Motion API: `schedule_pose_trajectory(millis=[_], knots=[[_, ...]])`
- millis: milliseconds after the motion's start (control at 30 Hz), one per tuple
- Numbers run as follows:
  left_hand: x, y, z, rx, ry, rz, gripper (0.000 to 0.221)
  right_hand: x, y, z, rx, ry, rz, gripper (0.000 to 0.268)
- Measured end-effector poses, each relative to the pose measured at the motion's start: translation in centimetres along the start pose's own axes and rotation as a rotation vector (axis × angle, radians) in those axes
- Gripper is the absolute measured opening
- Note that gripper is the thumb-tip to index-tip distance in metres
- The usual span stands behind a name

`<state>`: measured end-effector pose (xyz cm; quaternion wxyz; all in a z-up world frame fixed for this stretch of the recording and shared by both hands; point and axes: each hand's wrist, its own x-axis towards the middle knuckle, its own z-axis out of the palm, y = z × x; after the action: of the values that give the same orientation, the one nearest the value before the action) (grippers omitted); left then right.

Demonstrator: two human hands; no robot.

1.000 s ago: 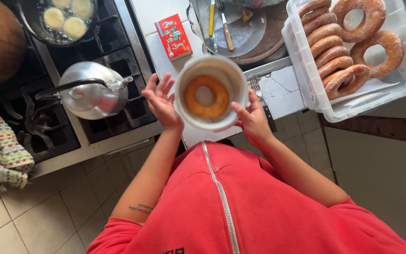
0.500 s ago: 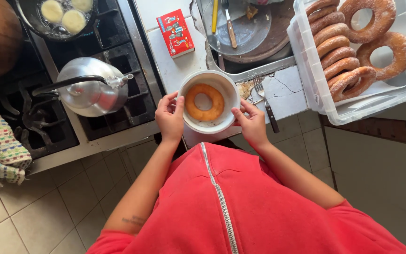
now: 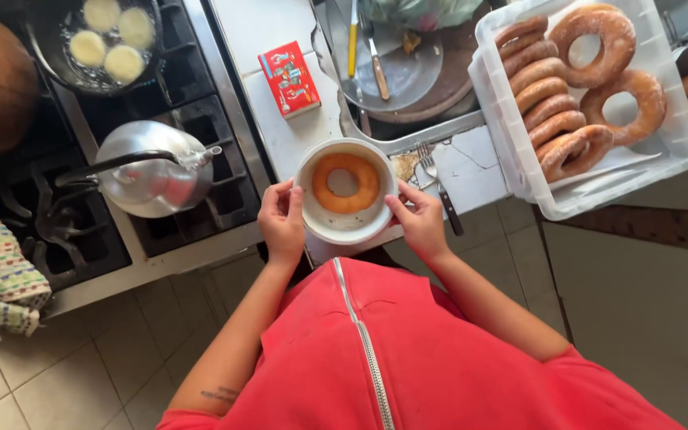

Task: The person is frying dough pieces in oil to make donuts and then coating them in sugar.

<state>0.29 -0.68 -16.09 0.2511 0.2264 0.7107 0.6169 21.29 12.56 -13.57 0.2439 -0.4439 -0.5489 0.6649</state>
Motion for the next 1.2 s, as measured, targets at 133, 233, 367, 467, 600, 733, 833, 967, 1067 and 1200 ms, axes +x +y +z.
schedule_pose_trajectory(millis=[133,233,367,467,600,733,833,967,1067,1200], knots=[[0.5,-1.3,0.3,-0.020,-0.005,0.013,0.018,0.8,0.1,-0.2,-0.025,0.029,-0.081,0.040],[-0.8,-1.0,0.1,-0.076,-0.003,-0.038,0.019,0.0,0.4,-0.2,-0.027,-0.024,0.020,0.039],[0.6,-2.3,0.0,-0.103,-0.028,-0.027,0.020,1.3,-0.7,-0.4,-0.074,-0.041,0.012,0.042],[0.4,-2.3,-0.5,-0.072,-0.042,-0.132,0.022,0.2,-4.2,1.2,-0.440,0.059,-0.164,0.048],[0.6,-1.2,-1.0,-0.091,-0.061,-0.220,0.023,0.2,-6.6,4.1,-0.923,-0.087,-0.837,0.039],[0.3,0.6,-1.3,-0.135,-0.059,-0.227,0.024,1.8,-5.4,6.0,-1.157,-0.362,-0.836,0.036],[0.5,0.9,-1.5,-0.129,-0.065,-0.240,0.024,2.6,-4.6,6.6,-1.309,-0.438,-0.839,0.019],[0.4,0.5,-1.5,-0.157,-0.071,-0.256,0.021,3.0,-6.6,6.8,-1.473,-0.445,-0.858,0.016],[0.4,-0.2,-1.6,-0.187,-0.076,-0.262,0.020,4.0,-8.6,5.6,-1.213,-0.544,-0.676,0.022],[0.4,-0.7,-1.7,-0.202,-0.101,-0.273,0.020,6.5,-7.5,2.3,-0.592,-0.735,-0.287,0.021]])
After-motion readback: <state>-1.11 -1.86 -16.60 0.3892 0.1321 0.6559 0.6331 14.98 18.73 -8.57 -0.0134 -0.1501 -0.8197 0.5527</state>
